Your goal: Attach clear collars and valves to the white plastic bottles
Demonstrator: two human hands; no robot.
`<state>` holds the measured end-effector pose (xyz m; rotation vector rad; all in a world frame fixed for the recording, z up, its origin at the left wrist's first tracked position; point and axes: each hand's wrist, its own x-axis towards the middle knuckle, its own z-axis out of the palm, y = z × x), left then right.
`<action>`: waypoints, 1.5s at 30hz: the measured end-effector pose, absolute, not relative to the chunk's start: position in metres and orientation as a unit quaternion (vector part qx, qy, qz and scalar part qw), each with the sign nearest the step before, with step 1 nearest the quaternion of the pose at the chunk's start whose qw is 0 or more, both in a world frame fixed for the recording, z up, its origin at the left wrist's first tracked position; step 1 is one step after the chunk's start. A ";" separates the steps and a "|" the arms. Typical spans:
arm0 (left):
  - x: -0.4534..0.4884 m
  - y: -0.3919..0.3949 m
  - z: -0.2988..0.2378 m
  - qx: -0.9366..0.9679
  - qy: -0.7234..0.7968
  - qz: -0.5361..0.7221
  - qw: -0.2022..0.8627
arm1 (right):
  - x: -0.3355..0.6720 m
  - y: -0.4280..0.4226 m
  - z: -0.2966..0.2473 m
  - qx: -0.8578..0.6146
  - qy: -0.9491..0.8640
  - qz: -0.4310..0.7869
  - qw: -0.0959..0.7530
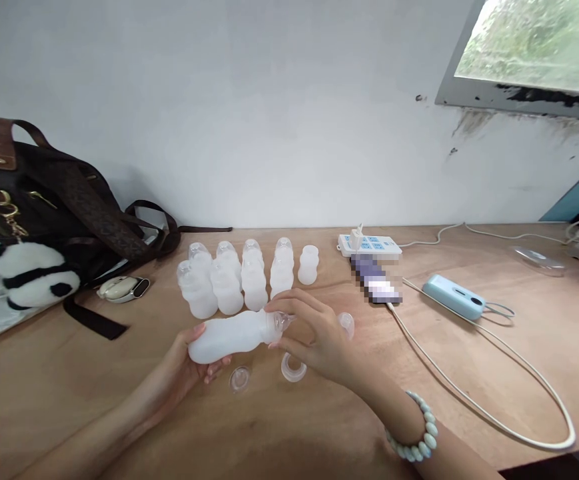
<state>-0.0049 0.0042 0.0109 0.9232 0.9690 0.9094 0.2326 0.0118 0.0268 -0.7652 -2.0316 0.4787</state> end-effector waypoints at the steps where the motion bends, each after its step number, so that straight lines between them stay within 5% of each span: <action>1: -0.005 0.004 0.011 0.408 0.432 0.404 0.696 | 0.233 0.012 0.027 -0.306 -0.818 0.198 0.446; 11: -0.008 0.007 0.005 0.453 0.428 0.404 0.670 | 0.232 0.009 0.028 -0.329 -0.813 0.199 0.438; 20: -0.022 0.003 -0.001 0.806 0.303 0.427 0.277 | 0.229 0.018 0.016 -0.450 -0.672 0.434 0.397; 28: -0.013 0.014 0.008 0.643 0.382 0.385 0.541 | 0.237 0.013 0.036 -0.379 -0.664 0.557 0.324; 35: -0.018 0.005 -0.001 0.754 0.338 0.419 0.377 | 0.233 0.018 0.023 -0.442 -0.696 0.464 0.326; 41: -0.014 0.010 -0.002 0.664 0.377 0.415 0.495 | 0.237 0.015 0.030 -0.384 -0.708 0.491 0.333; 45: -0.013 0.005 -0.005 0.709 0.367 0.413 0.439 | 0.232 0.018 0.023 -0.420 -0.667 0.514 0.338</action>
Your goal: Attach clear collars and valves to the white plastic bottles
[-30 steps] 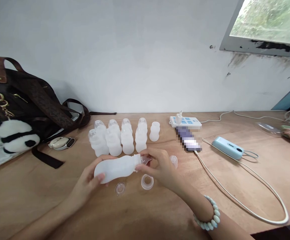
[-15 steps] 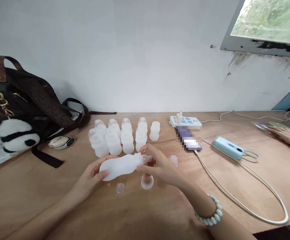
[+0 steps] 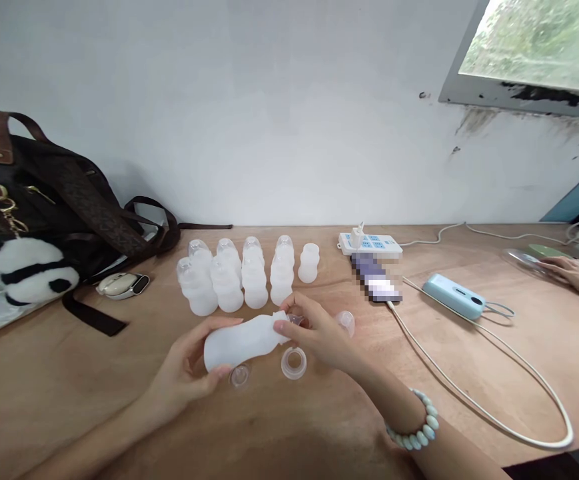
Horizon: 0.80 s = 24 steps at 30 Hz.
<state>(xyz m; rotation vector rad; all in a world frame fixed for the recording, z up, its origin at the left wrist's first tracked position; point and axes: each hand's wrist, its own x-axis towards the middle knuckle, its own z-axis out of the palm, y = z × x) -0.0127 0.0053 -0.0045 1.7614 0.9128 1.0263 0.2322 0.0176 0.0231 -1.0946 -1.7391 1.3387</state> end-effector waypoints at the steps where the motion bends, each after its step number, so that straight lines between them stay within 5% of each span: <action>1: -0.013 0.004 -0.005 0.718 0.366 0.410 0.427 | 0.231 0.018 0.022 -0.426 -0.660 0.521 0.334; 9: -0.014 0.011 0.002 0.682 0.377 0.422 0.463 | 0.236 0.017 0.030 -0.363 -0.680 0.518 0.370; 18: -0.022 -0.002 -0.010 0.866 0.254 0.430 -0.032 | 0.220 0.012 0.020 -0.450 -0.618 0.518 0.385; 24: -0.022 0.005 -0.008 0.844 0.307 0.434 0.073 | 0.238 0.011 0.040 -0.487 -0.712 0.376 0.339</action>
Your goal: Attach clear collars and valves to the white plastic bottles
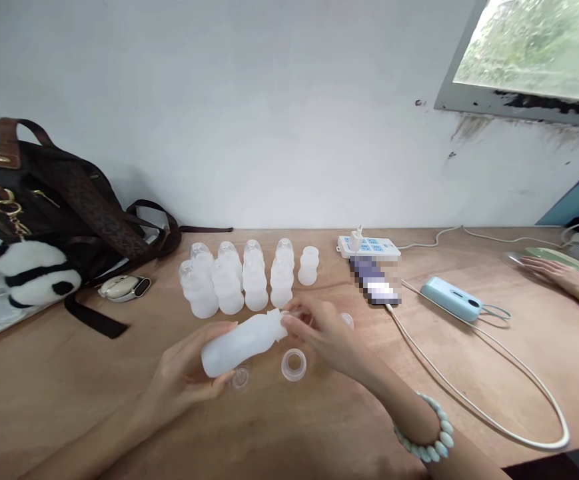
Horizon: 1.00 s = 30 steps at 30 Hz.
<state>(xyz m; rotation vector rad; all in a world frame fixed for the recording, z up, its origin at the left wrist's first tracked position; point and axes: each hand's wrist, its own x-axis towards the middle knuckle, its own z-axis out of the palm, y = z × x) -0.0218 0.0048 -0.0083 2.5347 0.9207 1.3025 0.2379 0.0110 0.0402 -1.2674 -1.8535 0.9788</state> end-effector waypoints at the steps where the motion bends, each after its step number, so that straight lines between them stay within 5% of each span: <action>1: -0.021 0.005 -0.006 0.829 0.329 0.438 0.110 | 0.246 0.010 0.045 -0.518 -0.726 0.300 0.339; 4: -0.020 0.006 -0.001 0.764 0.401 0.451 0.228 | 0.274 0.006 0.050 -0.628 -0.720 0.031 0.294; 6: -0.018 0.007 0.001 0.722 0.425 0.459 0.295 | 0.288 0.005 0.044 -0.638 -0.739 -0.027 0.215; 10: -0.016 0.008 0.000 0.678 0.433 0.469 0.365 | 0.303 0.004 0.030 -0.626 -0.766 0.029 0.144; 16: -0.014 0.006 0.002 0.651 0.434 0.471 0.408 | 0.315 -0.003 0.063 -0.646 -0.710 0.016 0.280; 25: -0.011 0.006 0.005 0.658 0.431 0.461 0.411 | 0.306 0.006 0.037 -0.635 -0.757 0.127 0.084; 30: -0.011 0.005 0.003 0.650 0.423 0.463 0.429 | 0.314 0.009 0.055 -0.643 -0.721 0.117 0.233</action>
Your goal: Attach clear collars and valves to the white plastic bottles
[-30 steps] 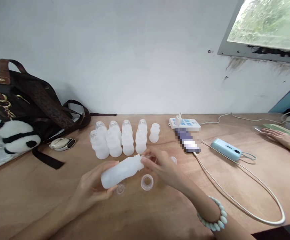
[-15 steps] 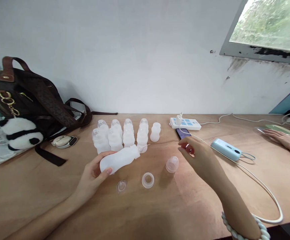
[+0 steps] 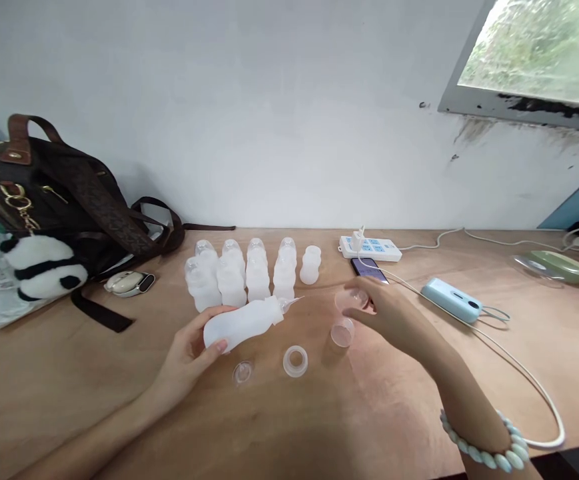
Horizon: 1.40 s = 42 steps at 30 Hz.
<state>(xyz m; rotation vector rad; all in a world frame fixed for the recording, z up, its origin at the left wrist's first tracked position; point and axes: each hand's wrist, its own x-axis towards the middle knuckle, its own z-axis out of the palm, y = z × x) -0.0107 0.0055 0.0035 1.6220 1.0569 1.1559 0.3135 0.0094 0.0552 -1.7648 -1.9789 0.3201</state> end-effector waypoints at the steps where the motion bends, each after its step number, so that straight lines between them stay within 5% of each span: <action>1: -0.011 0.006 0.004 0.646 0.420 0.464 0.437 | 0.313 0.011 0.060 -0.631 -0.715 0.134 0.269; 7: -0.012 0.005 0.003 0.625 0.386 0.453 0.504 | 0.275 0.018 0.062 -0.416 -0.768 0.340 0.347; 12: -0.011 0.003 0.000 0.632 0.356 0.447 0.523 | 0.240 0.013 0.044 -0.350 -0.813 0.330 0.329; 31: -0.013 -0.002 -0.011 0.647 0.358 0.400 0.541 | 0.227 -0.009 0.020 -0.370 -0.817 0.238 0.374; 42: -0.013 0.000 -0.007 0.690 0.324 0.399 0.510 | 0.263 0.018 0.052 -0.475 -0.675 0.305 0.475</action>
